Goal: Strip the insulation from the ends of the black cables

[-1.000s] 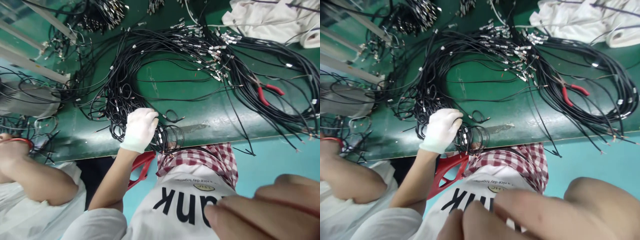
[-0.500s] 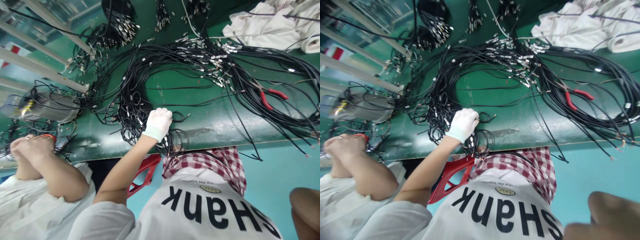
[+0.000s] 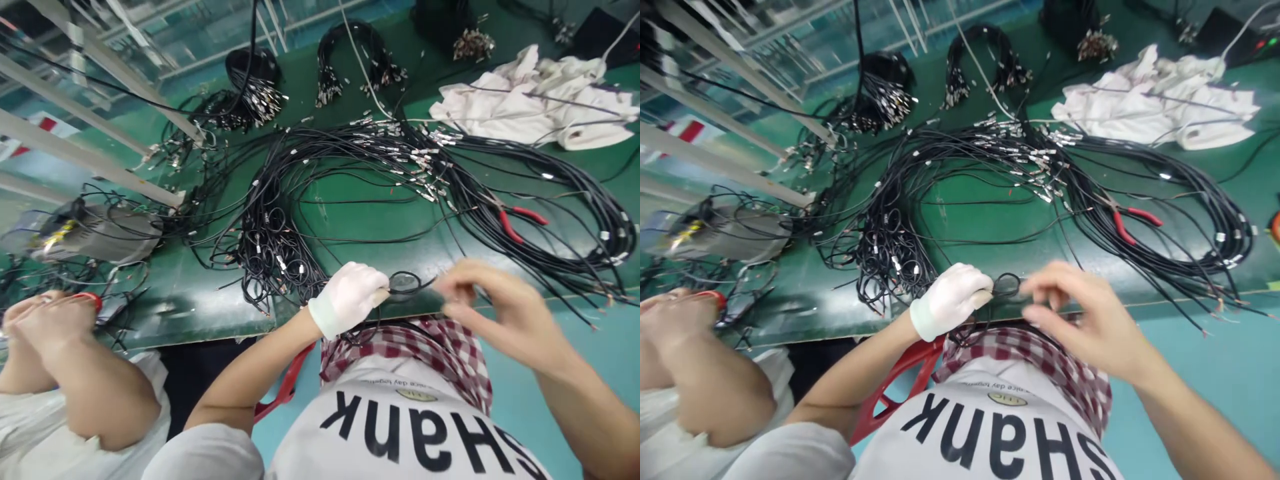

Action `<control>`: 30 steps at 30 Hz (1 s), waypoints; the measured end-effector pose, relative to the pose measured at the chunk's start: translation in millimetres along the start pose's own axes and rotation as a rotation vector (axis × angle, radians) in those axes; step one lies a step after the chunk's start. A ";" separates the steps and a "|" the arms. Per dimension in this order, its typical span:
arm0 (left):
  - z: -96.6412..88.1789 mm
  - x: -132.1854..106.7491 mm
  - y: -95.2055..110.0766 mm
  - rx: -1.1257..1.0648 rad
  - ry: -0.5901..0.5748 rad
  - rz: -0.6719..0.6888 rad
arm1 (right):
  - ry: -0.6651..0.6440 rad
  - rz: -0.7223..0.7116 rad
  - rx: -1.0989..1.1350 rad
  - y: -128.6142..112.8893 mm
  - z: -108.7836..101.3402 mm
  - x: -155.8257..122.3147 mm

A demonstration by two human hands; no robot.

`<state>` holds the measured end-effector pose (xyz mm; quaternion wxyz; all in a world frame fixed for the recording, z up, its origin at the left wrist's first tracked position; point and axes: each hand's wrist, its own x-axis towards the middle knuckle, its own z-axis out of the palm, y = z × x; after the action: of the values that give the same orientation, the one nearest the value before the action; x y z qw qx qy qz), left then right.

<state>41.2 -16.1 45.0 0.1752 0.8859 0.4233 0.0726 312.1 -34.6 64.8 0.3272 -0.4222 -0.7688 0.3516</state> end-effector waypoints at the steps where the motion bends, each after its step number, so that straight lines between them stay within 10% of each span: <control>1: 4.5 -1.7 -0.9 -0.012 0.003 -0.011 | -0.006 0.012 -0.031 7.9 8.5 7.3; 6: 18.0 -7.5 -6.3 -0.024 0.020 -0.018 | -0.074 -0.074 -0.012 29.0 43.8 19.4; 14: 11.9 -6.7 -14.0 -0.232 0.026 -0.024 | -0.426 0.056 0.586 47.7 32.3 21.0; 21: 14.4 -4.3 -10.8 -0.271 0.074 -0.065 | -0.017 0.251 0.593 50.6 57.2 18.2; 30: 15.1 -2.3 -12.1 -0.334 0.147 -0.290 | 0.246 0.028 0.379 49.4 74.1 16.3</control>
<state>35.2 -14.6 26.5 0.2966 0.7669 0.5399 0.1802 266.5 -20.3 -12.1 0.4870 -0.4035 -0.6375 0.4399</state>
